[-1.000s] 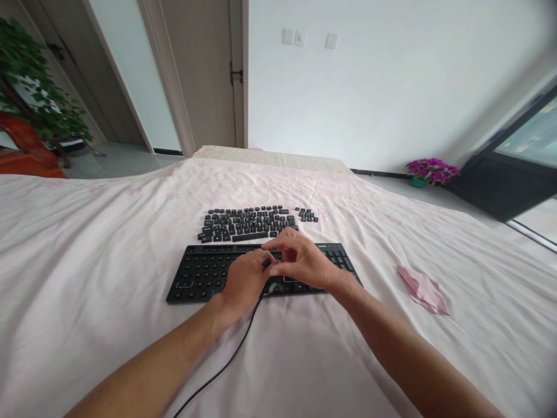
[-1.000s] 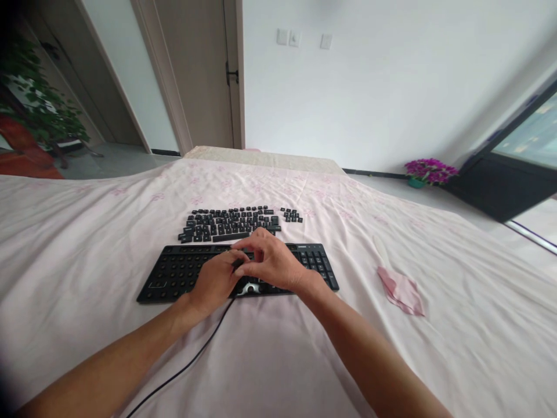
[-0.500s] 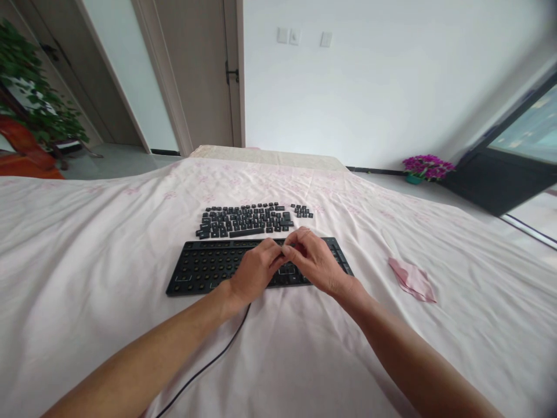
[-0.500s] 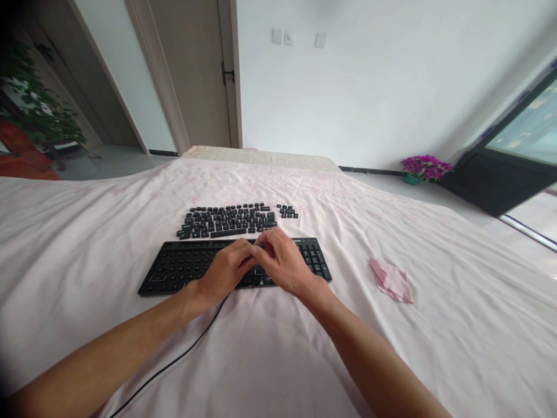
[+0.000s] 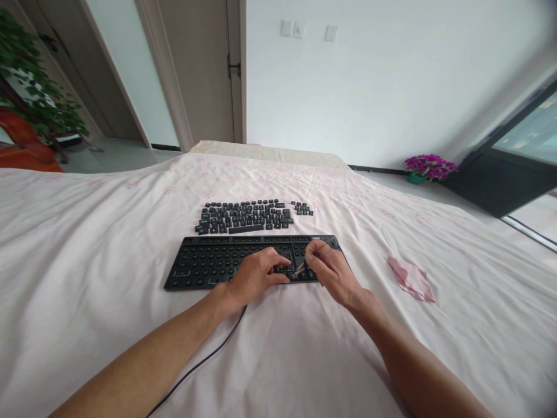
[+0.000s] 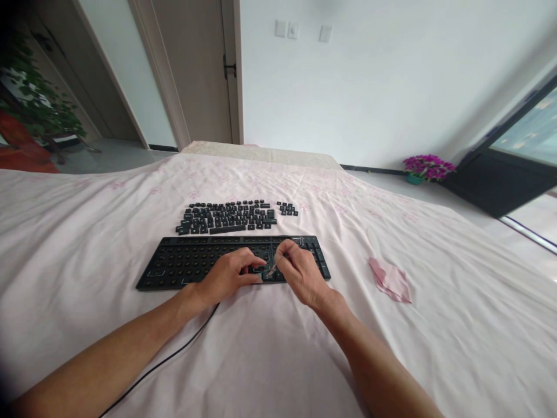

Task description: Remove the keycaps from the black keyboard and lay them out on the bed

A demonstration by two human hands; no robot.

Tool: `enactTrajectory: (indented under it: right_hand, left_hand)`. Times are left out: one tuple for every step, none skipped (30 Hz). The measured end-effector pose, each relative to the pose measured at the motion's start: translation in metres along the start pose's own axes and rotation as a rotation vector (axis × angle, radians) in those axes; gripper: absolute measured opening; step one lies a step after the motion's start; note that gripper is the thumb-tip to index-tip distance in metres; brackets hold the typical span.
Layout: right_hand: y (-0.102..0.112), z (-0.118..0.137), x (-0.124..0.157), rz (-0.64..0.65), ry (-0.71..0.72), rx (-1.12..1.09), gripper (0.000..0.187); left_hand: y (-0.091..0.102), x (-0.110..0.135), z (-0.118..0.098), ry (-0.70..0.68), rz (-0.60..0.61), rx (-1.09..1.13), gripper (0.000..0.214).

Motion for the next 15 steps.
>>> enactTrajectory:
  right_hand:
    - [-0.001, 0.001, 0.000, 0.010, 0.000, 0.020, 0.018]
    - [-0.002, 0.002, -0.001, 0.016, 0.002, 0.038, 0.018]
    - [-0.002, 0.004, -0.001, 0.021, 0.007, 0.055, 0.017]
    - [-0.003, 0.005, -0.002, 0.027, 0.016, 0.073, 0.017]
    - [-0.003, 0.007, -0.002, 0.035, 0.032, 0.093, 0.017]
    - [-0.004, 0.009, -0.002, 0.050, 0.055, 0.119, 0.017]
    - [-0.005, 0.011, -0.002, 0.069, 0.085, 0.151, 0.018]
    - [-0.007, 0.013, -0.002, 0.091, 0.122, 0.192, 0.018]
    - [-0.009, 0.016, -0.001, 0.110, 0.165, 0.240, 0.018]
    - [-0.011, 0.019, -0.001, 0.132, 0.217, 0.296, 0.018]
    - [-0.014, 0.022, -0.001, 0.161, 0.282, 0.362, 0.019]
    - [-0.018, 0.025, -0.001, 0.199, 0.354, 0.434, 0.019]
    - [-0.023, 0.029, -0.002, 0.243, 0.428, 0.513, 0.019]
    - [-0.029, 0.031, -0.002, 0.294, 0.496, 0.592, 0.020]
    - [-0.034, 0.033, -0.003, 0.343, 0.548, 0.669, 0.020]
  left_hand:
    - [-0.001, 0.000, 0.000, -0.001, 0.005, -0.007, 0.029]
    - [-0.001, 0.000, 0.000, -0.001, 0.009, -0.013, 0.030]
    - [-0.002, 0.001, 0.000, 0.000, 0.011, -0.020, 0.030]
    - [-0.002, 0.001, 0.000, 0.002, 0.013, -0.026, 0.030]
    - [-0.002, 0.001, 0.000, 0.005, 0.014, -0.032, 0.030]
    - [-0.002, 0.001, 0.000, 0.008, 0.016, -0.037, 0.030]
    - [-0.003, 0.001, 0.001, 0.009, 0.020, -0.043, 0.030]
    - [-0.003, 0.001, 0.001, 0.007, 0.025, -0.049, 0.029]
    - [-0.003, 0.001, 0.001, 0.004, 0.030, -0.055, 0.029]
    - [-0.004, 0.001, 0.001, -0.001, 0.037, -0.063, 0.029]
    - [-0.004, 0.001, 0.001, -0.007, 0.041, -0.072, 0.028]
    - [-0.004, 0.001, 0.000, -0.012, 0.042, -0.082, 0.026]
    - [-0.005, 0.001, 0.000, -0.015, 0.041, -0.096, 0.024]
    - [-0.005, 0.001, 0.000, -0.015, 0.039, -0.111, 0.021]
    - [-0.005, 0.000, 0.000, -0.014, 0.037, -0.127, 0.019]
Point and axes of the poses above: each hand's wrist, its own x-axis away from the middle knuckle, its own y-axis out of the back of the hand, z = x × y, the point moved 5 cm from there along -x, towards the middle knuckle, and after that the axes turned 13 degrees about y, right-handed, at the moved point
